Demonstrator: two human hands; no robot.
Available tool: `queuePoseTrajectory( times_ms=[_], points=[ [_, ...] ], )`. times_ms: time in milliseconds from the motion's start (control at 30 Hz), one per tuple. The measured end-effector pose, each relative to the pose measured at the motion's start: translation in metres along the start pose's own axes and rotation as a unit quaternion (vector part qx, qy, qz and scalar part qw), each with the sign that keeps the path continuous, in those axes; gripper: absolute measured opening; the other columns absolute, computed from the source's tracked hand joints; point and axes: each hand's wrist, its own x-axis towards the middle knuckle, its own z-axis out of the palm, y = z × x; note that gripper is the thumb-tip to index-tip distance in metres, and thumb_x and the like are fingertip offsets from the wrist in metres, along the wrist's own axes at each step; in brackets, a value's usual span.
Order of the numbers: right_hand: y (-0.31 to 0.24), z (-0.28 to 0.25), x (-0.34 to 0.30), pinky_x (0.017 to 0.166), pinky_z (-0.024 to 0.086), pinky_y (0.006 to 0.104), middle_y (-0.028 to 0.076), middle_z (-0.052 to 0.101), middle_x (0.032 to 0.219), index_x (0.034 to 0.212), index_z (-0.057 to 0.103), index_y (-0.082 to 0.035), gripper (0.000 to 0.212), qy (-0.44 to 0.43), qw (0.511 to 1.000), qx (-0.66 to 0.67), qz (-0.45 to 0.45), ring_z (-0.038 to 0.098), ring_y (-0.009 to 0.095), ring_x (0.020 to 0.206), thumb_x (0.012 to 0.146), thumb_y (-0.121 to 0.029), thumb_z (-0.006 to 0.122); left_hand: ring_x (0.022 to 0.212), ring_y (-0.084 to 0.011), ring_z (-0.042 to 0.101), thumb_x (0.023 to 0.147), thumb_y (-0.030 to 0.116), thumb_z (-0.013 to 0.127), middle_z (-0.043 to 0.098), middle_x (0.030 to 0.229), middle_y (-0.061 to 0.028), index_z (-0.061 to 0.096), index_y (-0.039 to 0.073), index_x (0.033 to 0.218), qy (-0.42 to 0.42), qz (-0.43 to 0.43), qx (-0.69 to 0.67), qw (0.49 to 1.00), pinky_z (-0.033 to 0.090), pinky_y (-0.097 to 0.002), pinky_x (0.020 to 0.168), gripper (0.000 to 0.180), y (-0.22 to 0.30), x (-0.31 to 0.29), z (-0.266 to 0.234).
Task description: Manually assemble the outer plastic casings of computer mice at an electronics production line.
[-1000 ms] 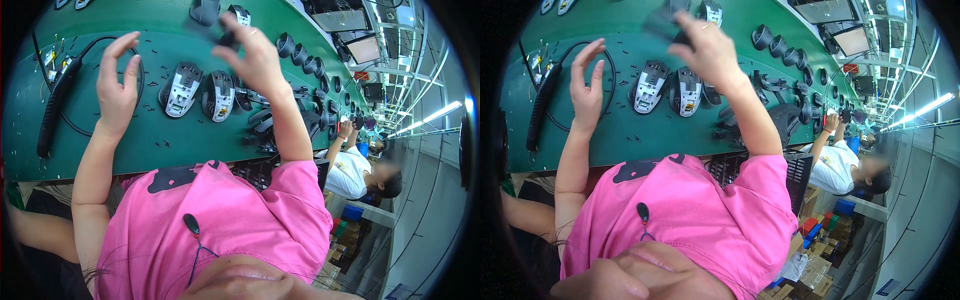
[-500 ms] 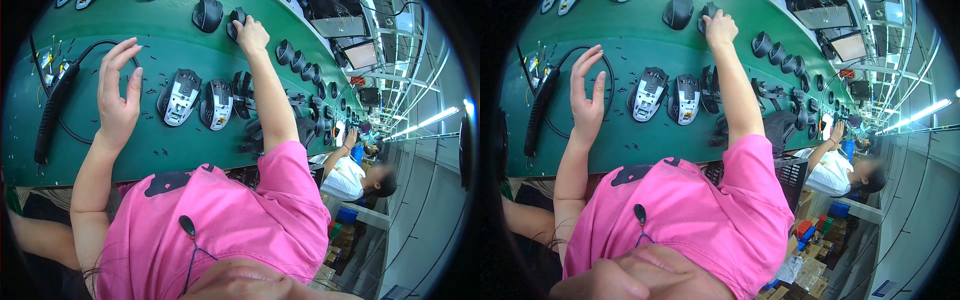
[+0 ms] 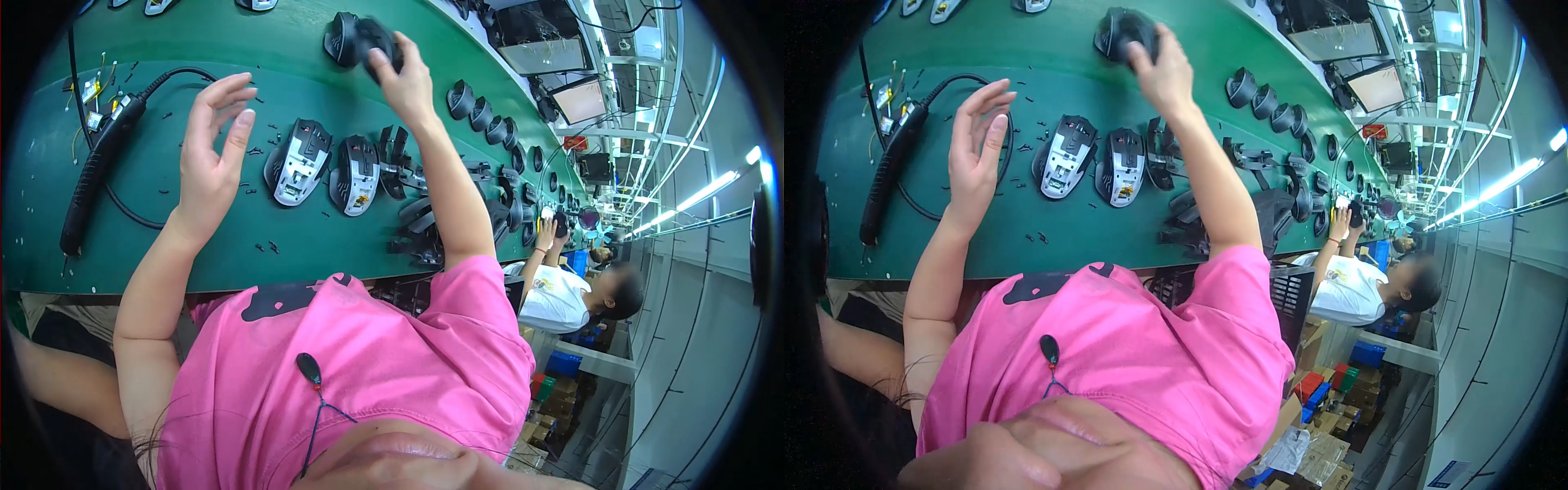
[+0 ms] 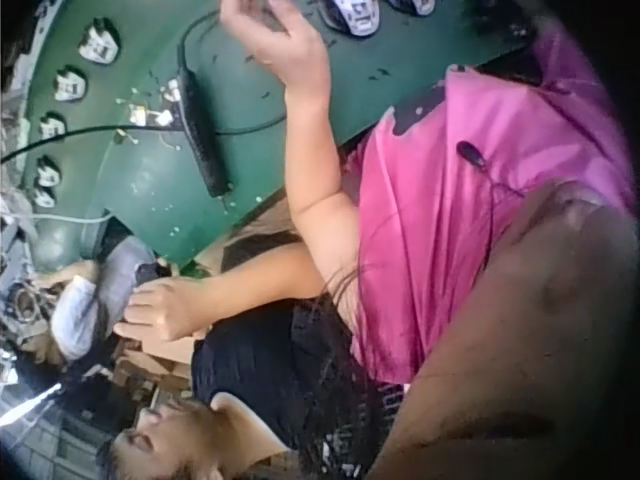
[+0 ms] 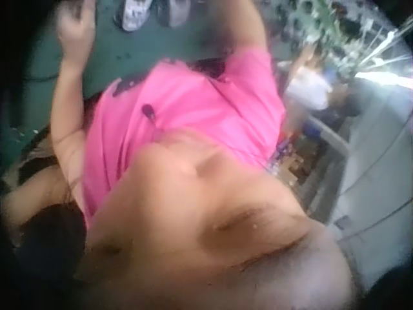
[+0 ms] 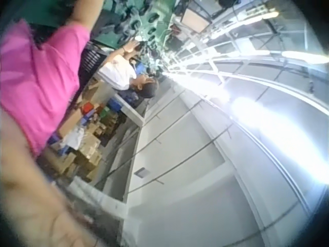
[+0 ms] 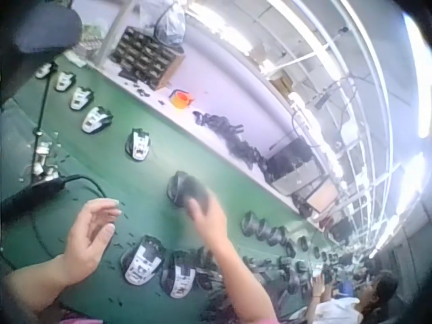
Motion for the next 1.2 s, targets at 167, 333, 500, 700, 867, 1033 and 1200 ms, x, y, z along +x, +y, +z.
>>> queuePoseTrajectory(
  times_ms=[167,333,500,700,867,1033,1200],
  points=[
    [-0.113,-0.022,-0.075,0.085,0.052,0.0389,0.020,0.067,0.109,0.130,0.053,-0.004,0.055,-0.156,0.969,0.163,-0.098,0.066,0.033,0.097,0.087,-0.032,0.073,0.120,-0.0207,0.054,0.101,0.040,0.051,0.048,0.134,-0.0134,0.026,0.006,0.147,-0.021,-0.252,-0.280,0.926,0.048,-0.0358,0.098,0.063,0.023,-0.001,0.004],
    [-0.134,-0.020,-0.085,0.084,0.052,0.0417,0.018,0.061,0.123,0.131,0.055,-0.010,0.061,0.011,0.954,-0.088,-0.286,0.061,0.036,0.107,0.080,-0.035,0.076,0.110,-0.0199,0.062,0.099,0.047,0.052,0.057,0.123,-0.0109,0.030,0.005,0.142,-0.022,-0.315,-0.391,0.864,0.054,-0.0369,0.092,0.064,0.013,0.000,0.002],
    [-0.141,-0.016,-0.102,0.093,0.052,0.0408,0.020,0.057,0.132,0.128,0.056,0.001,0.055,-0.006,0.954,0.083,-0.289,0.058,0.037,0.117,0.076,-0.004,0.073,0.104,-0.0218,0.065,0.100,0.048,0.047,0.062,0.114,-0.0104,0.054,0.004,0.122,-0.067,-0.353,-0.544,0.758,0.058,-0.0398,0.088,0.050,0.013,0.002,-0.003],
    [-0.146,0.001,-0.101,0.089,0.055,0.0442,0.026,0.061,0.119,0.117,0.061,0.008,0.044,0.112,0.920,0.011,-0.376,0.062,0.041,0.110,0.073,0.003,0.058,0.105,-0.0215,0.065,0.099,0.049,0.047,0.063,0.114,-0.0099,0.055,0.007,0.122,-0.070,-0.366,-0.658,0.655,0.059,-0.0406,0.088,0.048,0.003,-0.003,-0.001],
    [-0.133,-0.012,-0.105,0.091,0.056,0.0437,0.020,0.063,0.121,0.111,0.065,0.003,0.037,0.085,0.892,0.025,-0.444,0.062,0.038,0.113,0.074,-0.001,0.063,0.109,-0.0263,0.063,0.098,0.055,0.045,0.062,0.121,-0.0159,0.054,0.006,0.124,-0.103,-0.354,-0.650,0.664,0.055,-0.0439,0.094,0.056,0.010,-0.002,0.001],
    [-0.123,-0.028,-0.130,0.100,0.052,0.0388,0.009,0.065,0.124,0.110,0.067,-0.011,0.031,0.008,0.857,-0.011,-0.515,0.062,0.028,0.116,0.079,-0.006,0.069,0.106,-0.0346,0.064,0.100,0.049,0.044,0.061,0.121,-0.0262,0.055,0.003,0.122,-0.134,-0.362,-0.574,0.722,0.053,-0.0457,0.093,0.052,0.017,0.004,0.000],
    [-0.117,-0.026,-0.138,0.101,0.051,0.0374,0.008,0.063,0.125,0.114,0.065,-0.013,0.034,0.009,0.853,-0.017,-0.522,0.062,0.025,0.116,0.080,-0.006,0.069,0.100,-0.0324,0.067,0.101,0.037,0.043,0.064,0.114,-0.0260,0.058,0.001,0.117,-0.151,-0.371,-0.536,0.743,0.053,-0.0424,0.092,0.042,0.013,0.002,0.001]
  ],
)
